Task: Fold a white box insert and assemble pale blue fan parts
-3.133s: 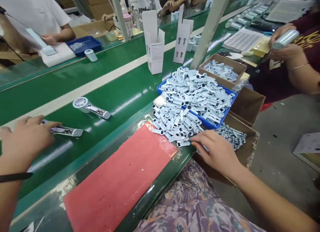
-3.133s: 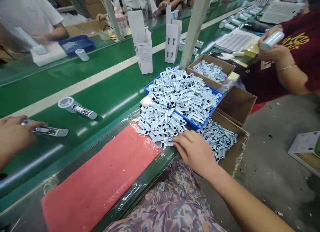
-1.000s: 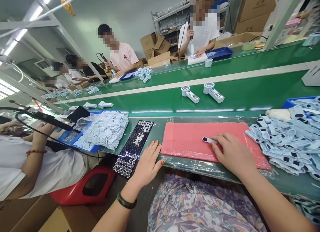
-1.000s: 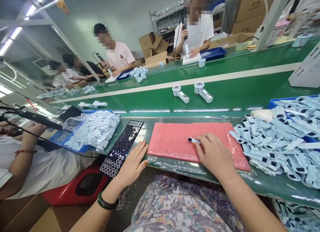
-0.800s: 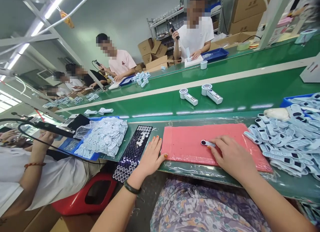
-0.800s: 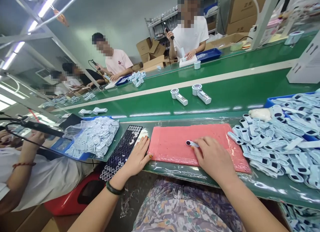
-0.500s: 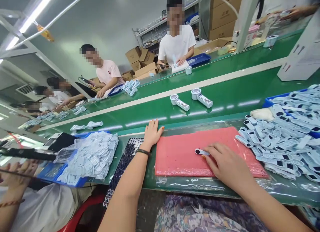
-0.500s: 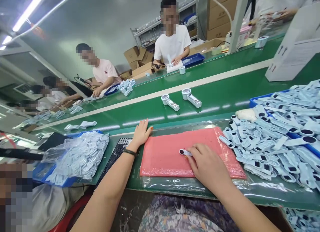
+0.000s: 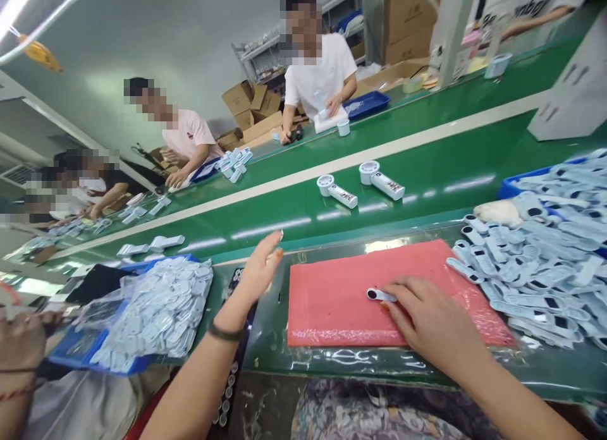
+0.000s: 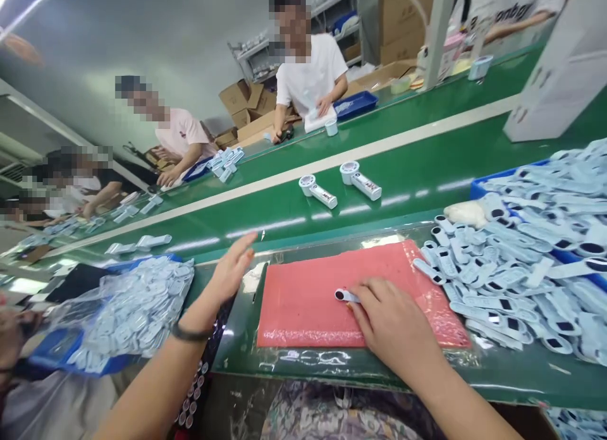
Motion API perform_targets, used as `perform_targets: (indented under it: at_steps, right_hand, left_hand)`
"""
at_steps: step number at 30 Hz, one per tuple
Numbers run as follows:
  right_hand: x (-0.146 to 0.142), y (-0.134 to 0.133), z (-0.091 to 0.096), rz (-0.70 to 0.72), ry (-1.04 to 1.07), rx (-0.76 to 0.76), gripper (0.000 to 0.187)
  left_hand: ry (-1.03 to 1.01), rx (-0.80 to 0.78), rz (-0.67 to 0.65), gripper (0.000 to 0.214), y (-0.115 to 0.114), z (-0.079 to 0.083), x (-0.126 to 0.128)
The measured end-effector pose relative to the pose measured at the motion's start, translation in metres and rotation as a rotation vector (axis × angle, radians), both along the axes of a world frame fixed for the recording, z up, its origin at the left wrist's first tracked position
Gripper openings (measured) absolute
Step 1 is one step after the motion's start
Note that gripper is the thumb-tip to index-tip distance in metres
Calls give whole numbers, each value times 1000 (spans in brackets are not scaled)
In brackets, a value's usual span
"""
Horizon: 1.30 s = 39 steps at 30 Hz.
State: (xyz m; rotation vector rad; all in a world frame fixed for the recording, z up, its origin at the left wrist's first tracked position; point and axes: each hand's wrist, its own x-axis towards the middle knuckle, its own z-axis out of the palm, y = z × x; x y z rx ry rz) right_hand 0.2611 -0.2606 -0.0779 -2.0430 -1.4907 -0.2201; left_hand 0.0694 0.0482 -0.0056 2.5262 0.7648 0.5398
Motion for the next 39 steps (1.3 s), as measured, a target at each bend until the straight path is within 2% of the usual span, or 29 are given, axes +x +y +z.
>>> perform_targets:
  at_steps: [3,5,7,10,14,20,26,29,33,36,39]
  right_hand:
    - [1,-2,-2,6,-23,-4,29]
    - [2,-3,-2,8,-30,-28,29]
    - [2,-4,-2,5,-34,-51,30]
    - [1,-6,-1,9,-35,-69,32]
    - [1,-6,0,-8,-58,-67,34]
    - [0,-5,-1,-28,-85,-81,34]
    - [1,-6,-2,-15,-51,-70,30]
    - [1,-6,-2,-7,-37,-67,29]
    - [1,-4,-3,-6,-39,-59,29]
    - [1,-3,-5,0,-34,-48,30]
    - [0,-2,-7,-5,-17,-37,30]
  left_hand:
    - [204,40,-83,40,-77,-15,-78]
    - [271,80,-65,39,-117,-28,-112]
    - [251,102,-23,39,-141,-40,-129]
    - [161,96,3,43,-153,-51,-132]
    - [119,105,-26,47,-149,-50,-128]
    - [269,200,-45,46,-135,-39,-124]
    - [180,252,84,29,-109,-45,-109]
    - [161,237,0,35,-106,-50,-108]
    - [332,259,-103,47,-101,-50,-105]
    - [417,251,-156,55,-81,-48,-88]
    - [422,258,-201,58,-44,-48,-53]
